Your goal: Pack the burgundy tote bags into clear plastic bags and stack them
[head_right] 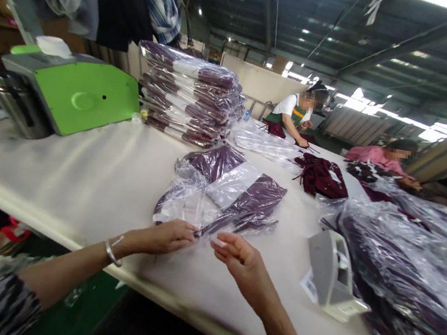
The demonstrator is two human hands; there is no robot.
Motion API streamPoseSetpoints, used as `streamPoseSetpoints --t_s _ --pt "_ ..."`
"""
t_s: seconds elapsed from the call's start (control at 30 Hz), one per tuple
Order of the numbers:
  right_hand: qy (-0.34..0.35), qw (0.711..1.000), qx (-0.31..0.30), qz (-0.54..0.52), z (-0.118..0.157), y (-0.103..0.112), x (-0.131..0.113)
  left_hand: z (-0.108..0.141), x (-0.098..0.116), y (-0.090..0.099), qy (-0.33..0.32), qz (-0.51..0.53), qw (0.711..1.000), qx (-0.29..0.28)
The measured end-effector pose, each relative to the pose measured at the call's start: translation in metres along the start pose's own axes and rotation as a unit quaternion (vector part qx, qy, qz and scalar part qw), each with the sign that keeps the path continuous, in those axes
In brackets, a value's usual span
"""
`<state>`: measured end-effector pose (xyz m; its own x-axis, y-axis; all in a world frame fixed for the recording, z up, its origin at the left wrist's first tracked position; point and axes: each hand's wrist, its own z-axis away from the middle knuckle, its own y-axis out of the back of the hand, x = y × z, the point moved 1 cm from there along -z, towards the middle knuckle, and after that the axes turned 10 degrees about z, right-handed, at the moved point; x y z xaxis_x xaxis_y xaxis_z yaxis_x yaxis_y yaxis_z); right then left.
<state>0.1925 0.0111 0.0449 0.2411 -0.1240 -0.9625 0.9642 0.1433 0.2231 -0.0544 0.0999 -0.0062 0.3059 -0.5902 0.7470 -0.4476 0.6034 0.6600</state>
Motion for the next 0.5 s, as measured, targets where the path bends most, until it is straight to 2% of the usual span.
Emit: streamPoseSetpoints --t_s 0.07,0.13,0.23,0.3,0.4,0.5 --pt "0.017 0.997 0.039 0.066 -0.027 0.007 -0.004 0.016 0.009 0.018 0.03 0.107 0.993 0.033" --pt "0.024 0.976 0.11 0.185 -0.062 0.016 -0.005 0.033 0.011 0.032 0.06 0.155 0.985 0.056" --pt "0.087 0.911 0.184 0.359 -0.125 0.026 0.002 0.046 -0.001 0.034 0.147 0.111 0.98 0.082" --pt "0.142 0.885 0.189 0.401 -0.163 0.025 0.013 0.045 -0.016 0.024 0.221 0.055 0.965 0.129" --pt "0.14 0.894 0.181 0.385 -0.202 0.013 0.038 0.038 -0.035 0.008 0.298 0.013 0.933 0.201" --pt "0.11 0.903 0.189 0.371 -0.218 0.001 0.06 0.035 -0.042 0.006 0.317 0.02 0.924 0.214"
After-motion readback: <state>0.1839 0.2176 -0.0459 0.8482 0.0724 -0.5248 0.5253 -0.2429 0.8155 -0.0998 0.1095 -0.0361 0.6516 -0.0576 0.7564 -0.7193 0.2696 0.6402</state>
